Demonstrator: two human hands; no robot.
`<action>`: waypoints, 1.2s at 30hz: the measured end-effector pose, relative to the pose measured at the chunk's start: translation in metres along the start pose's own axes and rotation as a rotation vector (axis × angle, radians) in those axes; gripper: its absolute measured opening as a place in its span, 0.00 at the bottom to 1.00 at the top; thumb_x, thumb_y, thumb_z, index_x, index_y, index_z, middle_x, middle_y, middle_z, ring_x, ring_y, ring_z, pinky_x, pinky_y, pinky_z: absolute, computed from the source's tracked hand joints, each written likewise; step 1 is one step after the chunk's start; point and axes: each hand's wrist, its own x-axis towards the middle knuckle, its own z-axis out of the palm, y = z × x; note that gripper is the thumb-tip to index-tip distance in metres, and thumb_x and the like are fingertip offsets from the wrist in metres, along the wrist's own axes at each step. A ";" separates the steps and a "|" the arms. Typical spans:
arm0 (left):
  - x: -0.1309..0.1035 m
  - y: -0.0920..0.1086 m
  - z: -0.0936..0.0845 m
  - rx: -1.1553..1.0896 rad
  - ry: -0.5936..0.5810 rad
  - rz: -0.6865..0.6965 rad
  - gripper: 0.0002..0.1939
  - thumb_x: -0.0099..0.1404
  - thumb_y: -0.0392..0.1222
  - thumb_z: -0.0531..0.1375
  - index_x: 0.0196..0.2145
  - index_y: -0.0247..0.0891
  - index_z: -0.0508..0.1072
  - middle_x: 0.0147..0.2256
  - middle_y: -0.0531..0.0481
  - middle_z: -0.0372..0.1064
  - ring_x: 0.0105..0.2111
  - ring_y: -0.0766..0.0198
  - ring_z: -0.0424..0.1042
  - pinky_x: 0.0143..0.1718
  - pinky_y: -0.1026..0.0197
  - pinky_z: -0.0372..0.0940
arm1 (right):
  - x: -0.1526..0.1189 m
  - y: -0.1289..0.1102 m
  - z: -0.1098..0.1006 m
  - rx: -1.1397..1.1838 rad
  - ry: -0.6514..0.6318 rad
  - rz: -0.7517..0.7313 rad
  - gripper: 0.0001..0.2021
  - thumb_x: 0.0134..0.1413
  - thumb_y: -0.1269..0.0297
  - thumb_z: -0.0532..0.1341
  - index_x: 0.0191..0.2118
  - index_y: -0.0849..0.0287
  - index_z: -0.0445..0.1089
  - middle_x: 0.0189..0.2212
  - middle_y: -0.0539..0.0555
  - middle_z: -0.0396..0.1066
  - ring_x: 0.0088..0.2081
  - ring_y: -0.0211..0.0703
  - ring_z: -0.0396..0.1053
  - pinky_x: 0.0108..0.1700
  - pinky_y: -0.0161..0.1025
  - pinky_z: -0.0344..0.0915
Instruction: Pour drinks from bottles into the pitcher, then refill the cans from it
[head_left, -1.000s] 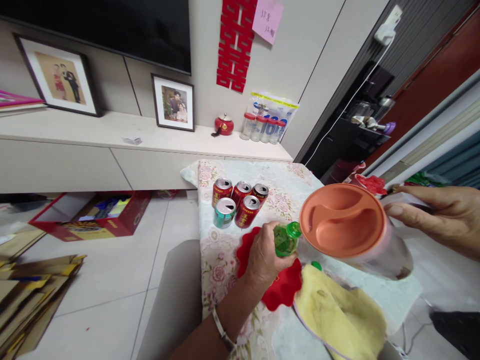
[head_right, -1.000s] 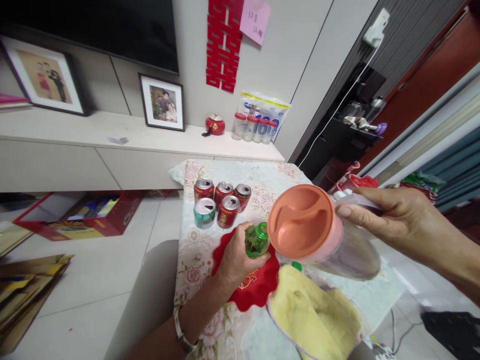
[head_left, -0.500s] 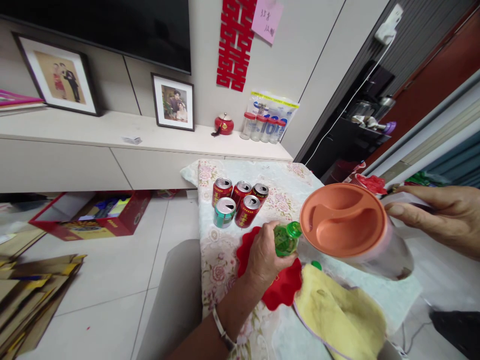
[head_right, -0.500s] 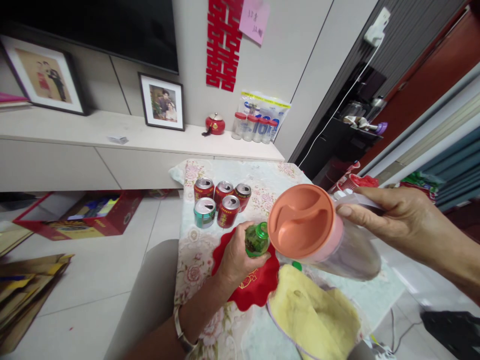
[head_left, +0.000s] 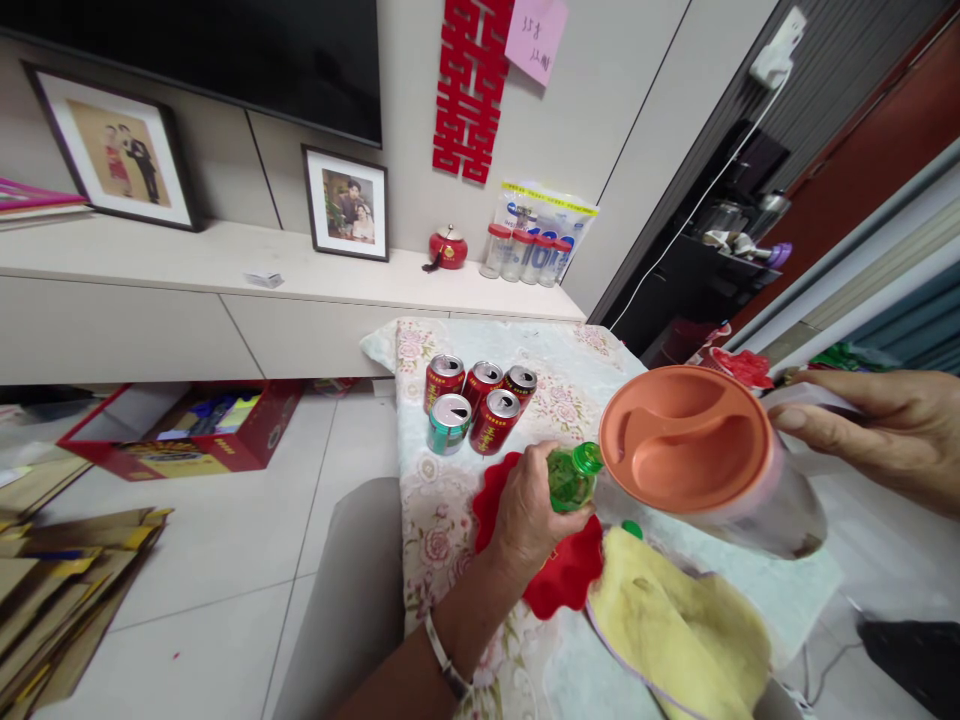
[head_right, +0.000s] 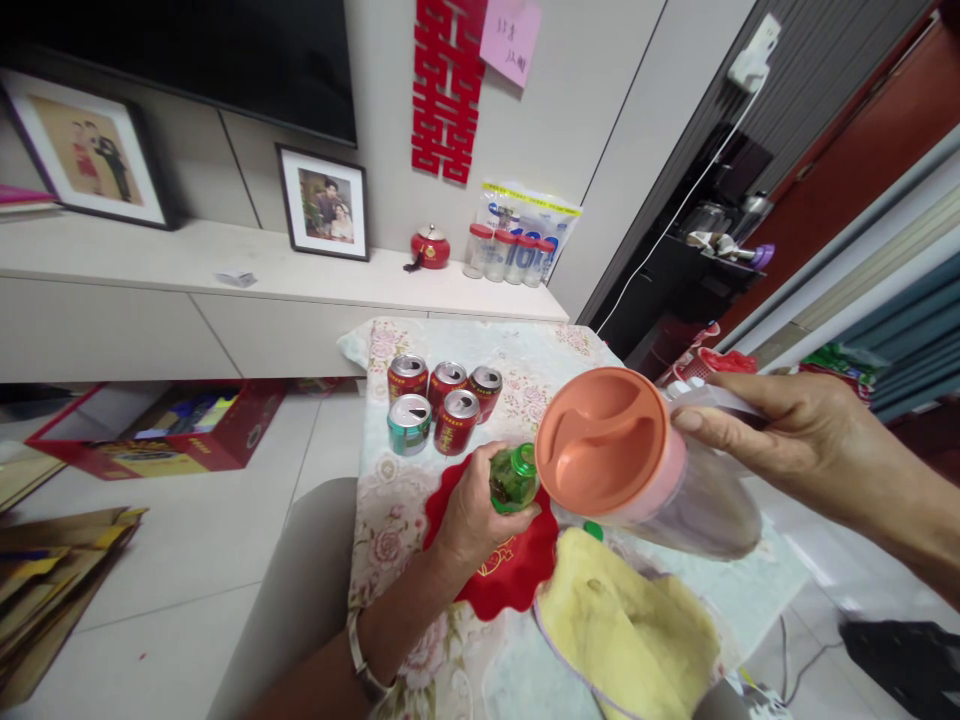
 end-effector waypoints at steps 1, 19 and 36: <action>0.000 0.000 0.000 -0.001 0.001 0.001 0.39 0.48 0.40 0.72 0.57 0.42 0.63 0.51 0.42 0.73 0.53 0.44 0.74 0.56 0.41 0.70 | 0.000 -0.001 0.000 -0.003 0.000 0.001 0.34 0.40 0.24 0.63 0.24 0.55 0.82 0.21 0.55 0.77 0.22 0.46 0.72 0.21 0.36 0.69; 0.000 0.002 -0.001 0.009 -0.008 -0.010 0.39 0.49 0.39 0.72 0.57 0.43 0.62 0.51 0.43 0.73 0.54 0.45 0.74 0.57 0.44 0.70 | -0.001 0.004 -0.003 0.002 -0.018 -0.013 0.32 0.42 0.26 0.64 0.25 0.55 0.82 0.21 0.54 0.77 0.21 0.46 0.73 0.21 0.36 0.68; 0.000 0.001 -0.001 0.001 0.000 -0.005 0.39 0.49 0.39 0.72 0.57 0.43 0.62 0.51 0.43 0.73 0.53 0.45 0.74 0.57 0.43 0.70 | 0.000 0.003 -0.002 -0.018 -0.016 0.026 0.34 0.41 0.25 0.63 0.25 0.56 0.83 0.23 0.57 0.79 0.23 0.47 0.74 0.22 0.36 0.69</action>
